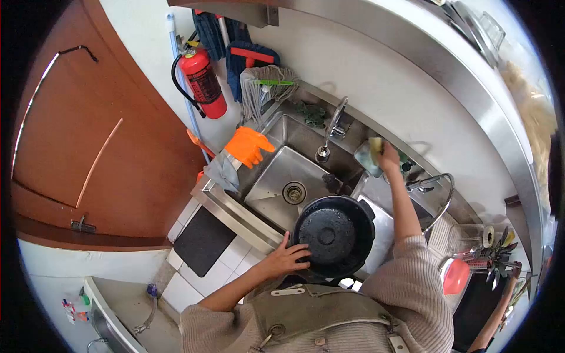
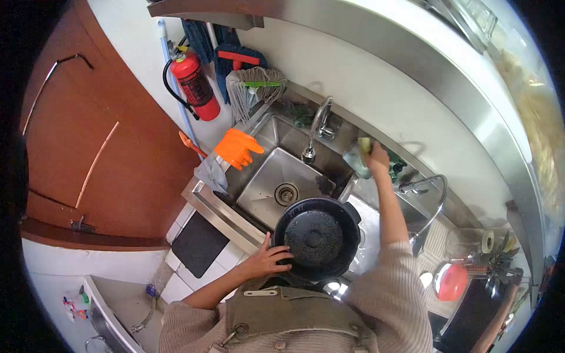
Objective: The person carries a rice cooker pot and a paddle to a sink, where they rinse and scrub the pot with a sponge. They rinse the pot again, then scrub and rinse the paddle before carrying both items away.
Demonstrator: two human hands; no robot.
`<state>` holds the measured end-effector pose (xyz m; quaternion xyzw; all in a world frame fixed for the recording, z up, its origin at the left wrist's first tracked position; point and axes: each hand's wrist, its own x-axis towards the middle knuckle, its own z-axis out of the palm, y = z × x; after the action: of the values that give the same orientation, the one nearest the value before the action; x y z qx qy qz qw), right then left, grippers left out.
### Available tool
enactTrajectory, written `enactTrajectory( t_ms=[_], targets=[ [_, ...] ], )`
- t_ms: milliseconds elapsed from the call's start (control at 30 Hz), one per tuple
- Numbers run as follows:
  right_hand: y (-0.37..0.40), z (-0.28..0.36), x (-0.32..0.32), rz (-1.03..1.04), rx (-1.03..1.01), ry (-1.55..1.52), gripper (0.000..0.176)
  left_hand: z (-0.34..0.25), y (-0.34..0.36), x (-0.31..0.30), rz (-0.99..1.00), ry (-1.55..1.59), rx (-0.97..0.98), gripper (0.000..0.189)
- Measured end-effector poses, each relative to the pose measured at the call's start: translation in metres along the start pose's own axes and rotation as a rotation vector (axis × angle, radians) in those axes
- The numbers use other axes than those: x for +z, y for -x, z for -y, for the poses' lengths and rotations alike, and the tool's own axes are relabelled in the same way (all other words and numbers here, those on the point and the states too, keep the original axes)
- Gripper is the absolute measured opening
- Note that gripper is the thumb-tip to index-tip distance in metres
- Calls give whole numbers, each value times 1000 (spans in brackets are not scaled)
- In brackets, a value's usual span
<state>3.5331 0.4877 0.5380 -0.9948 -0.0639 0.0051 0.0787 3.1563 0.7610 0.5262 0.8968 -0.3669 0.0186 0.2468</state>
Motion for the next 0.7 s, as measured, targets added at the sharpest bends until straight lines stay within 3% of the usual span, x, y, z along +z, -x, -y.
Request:
enactTrajectory(
  t_ms=[67,133,200,233,267,300,333,367,433,500,533,600,633,700],
  targets=[
    [24,-5,-23,-261,-199,-259,44,-1,-2,-4,-1,17,-27,25],
    [53,-6,-47,169,-182,-877,38,2,-3,-1,-11,55,-24,23],
    [109,21,-85,437,-298,-1055,35,3,-4,2,-15,99,-5,21],
    [123,17,-75,600,-328,-901,38,4,-4,3,-28,94,0,20],
    [155,53,-110,717,-341,-867,42,3,-5,5,-40,90,4,19],
    [171,58,-94,747,-442,-864,43,1,-8,5,-37,103,16,19],
    [179,54,-59,756,-520,-646,36,0,-10,3,-14,75,18,19],
    [190,53,-30,713,-608,-453,30,-1,-12,3,8,46,19,19],
    [224,65,10,576,-504,-322,25,-3,-14,6,-18,62,43,18],
    [246,91,14,401,-353,21,30,-4,-16,7,-28,42,54,20],
    [251,93,15,400,-355,23,30,-3,-16,7,-31,41,53,20],
    [258,97,18,254,-603,173,34,-4,-16,6,-40,33,57,22],
    [261,97,26,255,-607,174,34,-4,-17,5,-42,34,54,22],
    [265,99,40,525,-477,290,44,-6,-18,2,7,12,41,25]
  ],
)
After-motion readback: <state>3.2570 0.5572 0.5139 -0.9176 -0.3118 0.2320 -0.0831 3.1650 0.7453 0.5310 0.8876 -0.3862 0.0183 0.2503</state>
